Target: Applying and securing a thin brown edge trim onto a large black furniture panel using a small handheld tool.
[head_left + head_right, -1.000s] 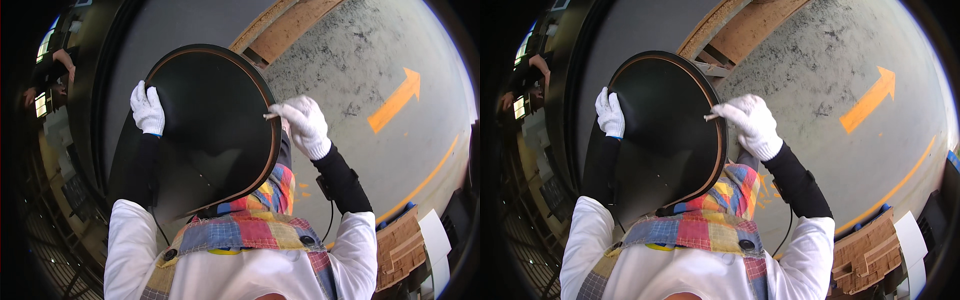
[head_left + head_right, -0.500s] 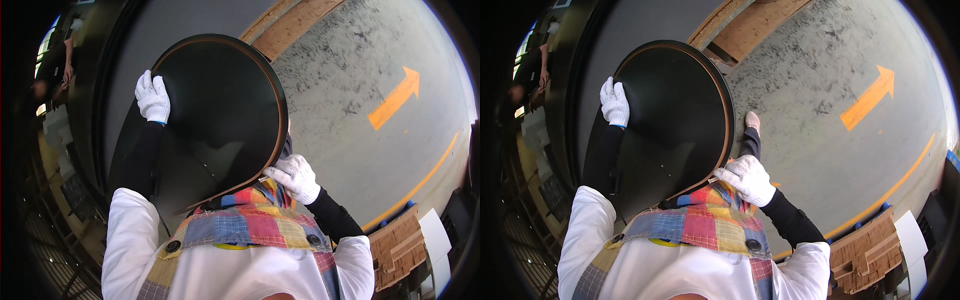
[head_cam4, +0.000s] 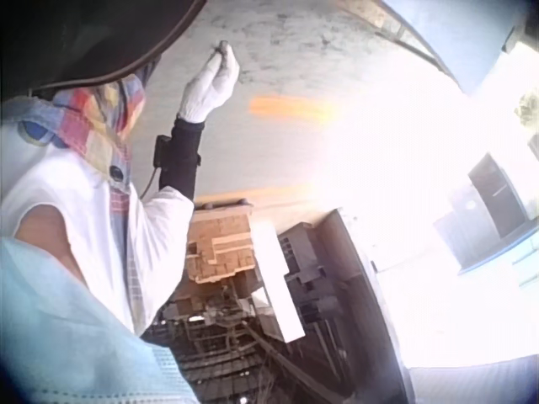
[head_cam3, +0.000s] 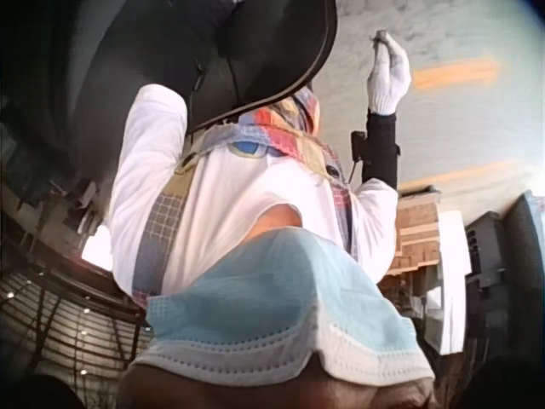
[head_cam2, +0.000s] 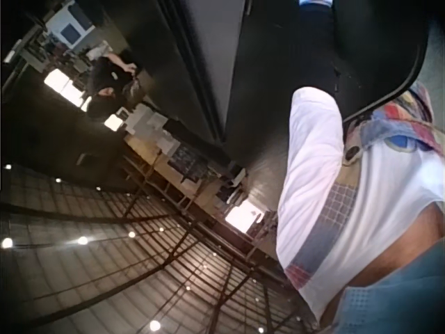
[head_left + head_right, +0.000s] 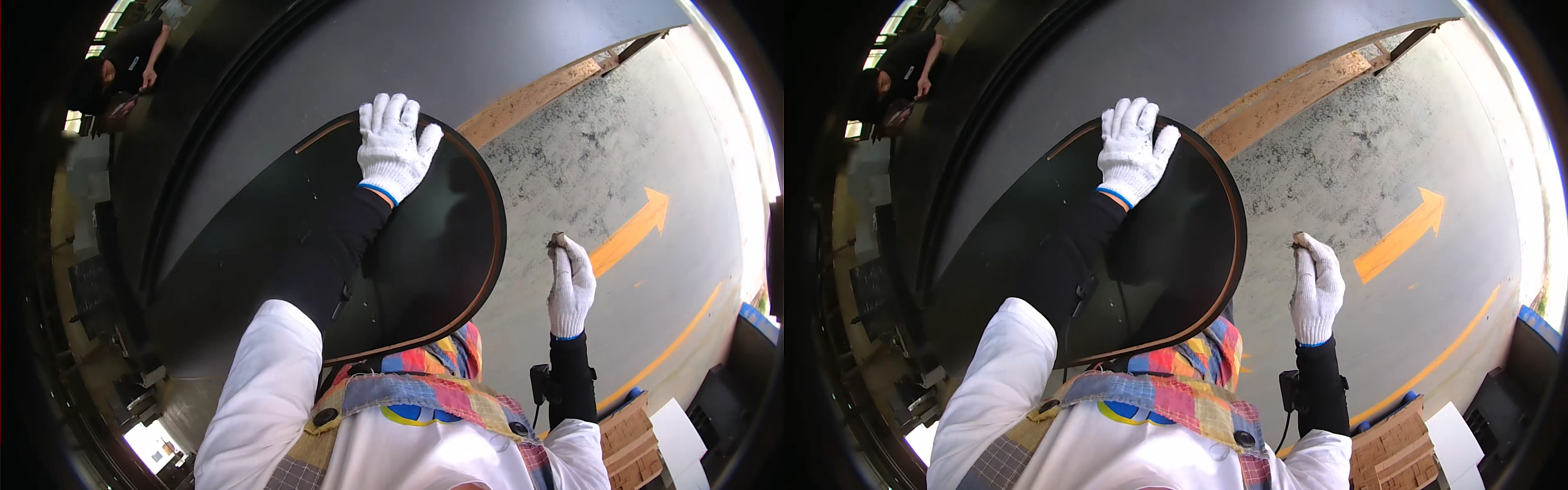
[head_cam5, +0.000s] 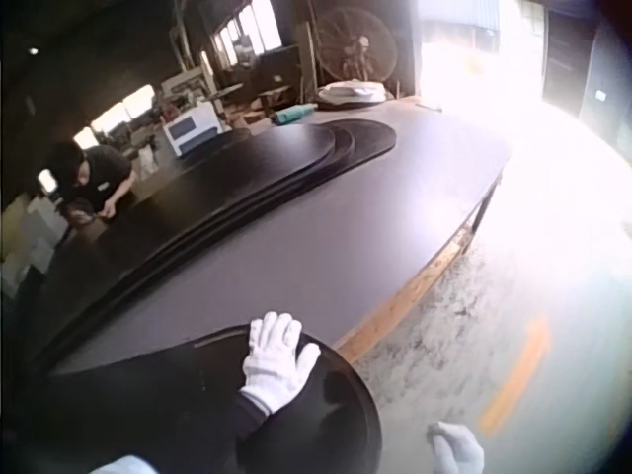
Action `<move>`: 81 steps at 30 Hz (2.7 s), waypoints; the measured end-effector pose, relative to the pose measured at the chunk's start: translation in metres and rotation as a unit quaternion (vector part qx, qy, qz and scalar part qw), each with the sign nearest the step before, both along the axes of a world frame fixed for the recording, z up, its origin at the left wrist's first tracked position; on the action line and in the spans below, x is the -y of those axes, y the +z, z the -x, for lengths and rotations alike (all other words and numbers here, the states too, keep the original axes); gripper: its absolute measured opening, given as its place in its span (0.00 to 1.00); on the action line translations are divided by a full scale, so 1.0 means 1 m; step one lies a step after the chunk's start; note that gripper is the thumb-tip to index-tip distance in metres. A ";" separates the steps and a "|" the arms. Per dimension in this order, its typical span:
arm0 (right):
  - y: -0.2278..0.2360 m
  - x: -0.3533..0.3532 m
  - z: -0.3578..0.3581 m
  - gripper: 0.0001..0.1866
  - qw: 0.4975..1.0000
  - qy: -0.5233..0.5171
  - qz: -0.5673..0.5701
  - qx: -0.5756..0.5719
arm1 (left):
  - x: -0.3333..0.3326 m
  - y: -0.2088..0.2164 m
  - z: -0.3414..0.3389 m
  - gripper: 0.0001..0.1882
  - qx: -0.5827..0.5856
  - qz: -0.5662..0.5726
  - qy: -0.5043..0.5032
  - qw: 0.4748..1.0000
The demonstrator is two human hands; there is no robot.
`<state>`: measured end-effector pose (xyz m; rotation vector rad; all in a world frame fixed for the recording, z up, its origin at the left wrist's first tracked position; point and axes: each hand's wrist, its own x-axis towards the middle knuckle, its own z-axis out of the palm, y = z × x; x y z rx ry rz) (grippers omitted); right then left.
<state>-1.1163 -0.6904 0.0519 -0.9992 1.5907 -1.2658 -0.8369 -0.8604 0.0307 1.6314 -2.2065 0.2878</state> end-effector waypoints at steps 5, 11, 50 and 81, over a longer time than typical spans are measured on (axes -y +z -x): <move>0.024 0.047 -0.021 0.12 0.972 0.106 -0.072 -0.197 | -0.035 0.007 0.015 0.30 0.001 -0.102 0.021 0.995; 0.031 0.106 -0.052 0.14 0.949 0.185 -0.102 -0.235 | -0.065 -0.009 -0.081 0.34 -0.028 -0.013 0.081 0.996; -0.010 0.172 -0.125 0.13 0.724 0.208 -0.119 -0.647 | -0.133 -0.039 -0.197 0.25 -0.094 -0.050 0.113 0.988; -0.009 0.147 -0.309 0.14 0.839 0.346 -0.094 -0.409 | -0.136 -0.036 -0.202 0.28 -0.124 -0.098 0.112 0.981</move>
